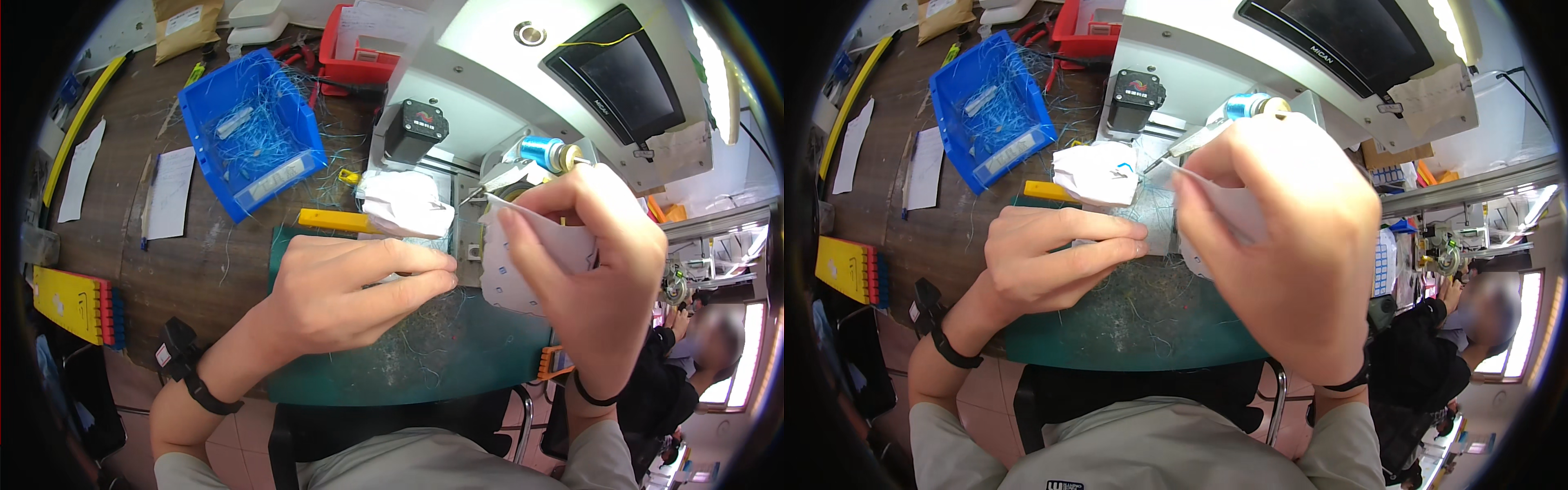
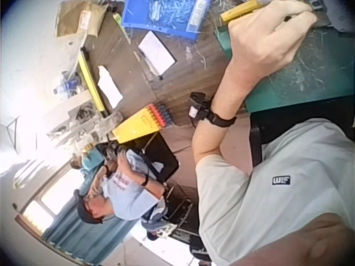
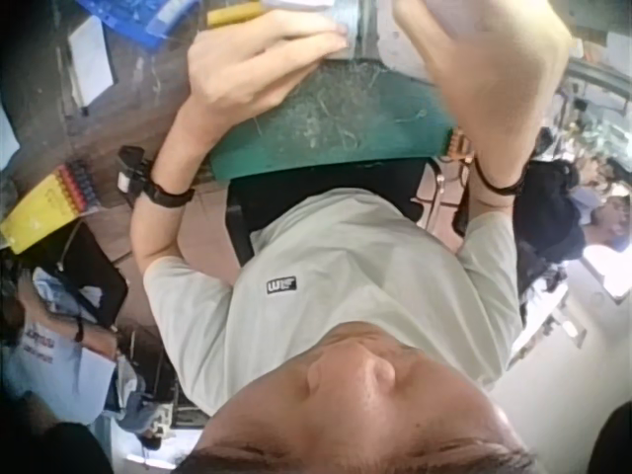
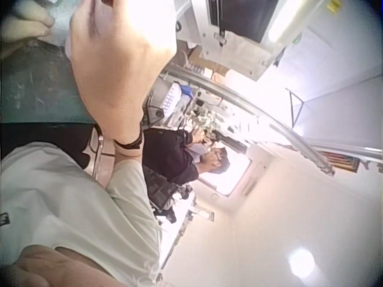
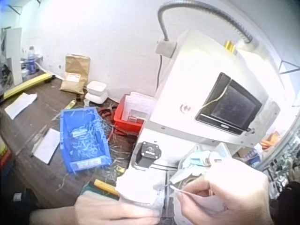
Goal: Assembling small metal components using glue, tweezers, and a rotating machine at a workstation.
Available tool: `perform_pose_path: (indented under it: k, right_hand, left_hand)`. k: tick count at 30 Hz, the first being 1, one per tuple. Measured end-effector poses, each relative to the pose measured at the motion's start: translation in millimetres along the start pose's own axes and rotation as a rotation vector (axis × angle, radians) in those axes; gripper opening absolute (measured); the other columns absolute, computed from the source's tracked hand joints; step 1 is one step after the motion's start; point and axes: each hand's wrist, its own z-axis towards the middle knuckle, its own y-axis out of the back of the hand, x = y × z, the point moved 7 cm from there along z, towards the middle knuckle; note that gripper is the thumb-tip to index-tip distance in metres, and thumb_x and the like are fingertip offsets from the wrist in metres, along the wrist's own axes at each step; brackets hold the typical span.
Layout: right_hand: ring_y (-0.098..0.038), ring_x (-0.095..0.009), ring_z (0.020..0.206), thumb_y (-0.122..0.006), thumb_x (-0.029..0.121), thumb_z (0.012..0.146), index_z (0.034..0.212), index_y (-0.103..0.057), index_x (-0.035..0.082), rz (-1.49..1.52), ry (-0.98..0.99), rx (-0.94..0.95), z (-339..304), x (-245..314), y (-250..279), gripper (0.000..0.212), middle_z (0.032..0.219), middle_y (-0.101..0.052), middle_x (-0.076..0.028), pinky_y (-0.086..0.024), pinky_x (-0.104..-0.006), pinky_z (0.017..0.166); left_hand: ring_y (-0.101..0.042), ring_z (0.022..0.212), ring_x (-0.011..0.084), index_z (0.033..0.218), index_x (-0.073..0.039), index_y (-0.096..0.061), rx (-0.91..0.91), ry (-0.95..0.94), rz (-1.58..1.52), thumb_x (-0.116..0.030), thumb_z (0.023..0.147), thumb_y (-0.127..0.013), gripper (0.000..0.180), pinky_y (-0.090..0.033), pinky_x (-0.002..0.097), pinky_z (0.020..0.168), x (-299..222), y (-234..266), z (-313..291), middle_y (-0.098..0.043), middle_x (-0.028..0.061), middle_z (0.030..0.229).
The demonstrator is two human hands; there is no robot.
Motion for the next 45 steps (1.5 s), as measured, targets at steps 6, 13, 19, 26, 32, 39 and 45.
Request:
perform_pose_path:
  k: [6,13,19,26,32,39,45]
  right_hand:
    - [-0.059,-0.026,0.074,-0.082,0.003,0.076,0.085,-0.073,0.003,-0.182,0.242,0.145,2.6,15.2,-12.2,0.013,0.076,-0.059,-0.008,-0.047,-0.0383,0.067]
    - [-0.054,-0.023,0.074,-0.083,0.005,0.075,0.088,-0.076,0.005,-0.154,0.278,0.240,-4.8,19.3,6.1,0.014,0.079,-0.056,-0.004,-0.042,-0.0347,0.065]
    - [-0.057,-0.016,0.082,-0.066,0.001,0.093,0.105,-0.073,-0.001,0.302,-0.009,-0.177,-59.8,-33.3,89.0,0.014,0.094,-0.065,-0.010,-0.044,-0.0293,0.074]
    - [-0.065,-0.012,0.103,-0.078,0.002,0.093,0.120,-0.067,0.003,0.702,-0.695,0.057,-184.2,-130.0,0.5,0.029,0.110,-0.071,-0.004,-0.052,-0.0279,0.092]
    - [-0.067,-0.028,0.097,-0.080,0.005,0.087,0.111,-0.070,0.005,0.011,-0.262,0.257,-200.2,-160.9,11.3,0.026,0.108,-0.072,-0.007,-0.054,-0.0368,0.083]
    - [-0.066,-0.028,0.095,-0.081,0.005,0.082,0.106,-0.068,0.007,-0.105,-0.037,0.284,-200.0,-164.6,-6.1,0.027,0.098,-0.069,-0.008,-0.055,-0.0409,0.084]
    - [-0.065,-0.031,0.104,-0.072,0.001,0.086,0.115,-0.067,0.002,-0.118,0.071,0.365,-207.7,-168.4,4.3,0.030,0.111,-0.068,-0.011,-0.055,-0.0395,0.090]
  left_hand:
    - [-0.077,0.080,0.0164,0.101,-0.013,-0.083,0.008,-0.005,0.005,-0.007,0.076,-0.086,0.027,-0.057,0.0268,0.062,0.2,-1.3,-1.4,-0.080,0.0004,0.102]
    - [-0.077,0.080,0.0182,0.102,-0.012,-0.082,0.039,0.002,0.007,-0.002,0.074,-0.085,0.029,-0.058,0.0277,0.064,-0.5,-1.1,1.5,-0.080,0.0026,0.101]
    - [-0.077,0.080,0.0228,0.100,-0.004,-0.080,0.024,-0.063,-0.002,0.004,0.074,-0.082,0.027,-0.058,0.0299,0.065,-7.6,-0.6,13.0,-0.081,0.0076,0.099]
    - [-0.069,0.085,0.0207,0.093,-0.005,-0.081,0.016,-0.116,0.172,0.004,0.072,-0.085,0.023,-0.057,0.0298,0.071,-19.3,-4.4,12.6,-0.080,0.0045,0.102]
    - [-0.075,0.099,0.0265,0.097,-0.001,-0.078,0.096,0.013,0.046,0.008,0.081,-0.082,0.018,-0.060,0.0334,0.084,-29.6,-9.3,28.1,-0.080,0.0098,0.104]
    - [-0.072,0.109,0.0248,0.103,0.002,-0.068,-0.462,0.693,-0.792,-0.031,0.116,-0.049,0.041,-0.056,0.0391,0.102,-2.9,-27.7,-21.8,-0.070,0.0122,0.113]
    - [-0.064,0.115,0.0167,0.121,-0.004,-0.056,-0.631,1.054,-1.169,-0.039,0.118,-0.041,0.038,-0.051,0.0292,0.107,-16.2,-42.9,-32.3,-0.060,0.0073,0.120]
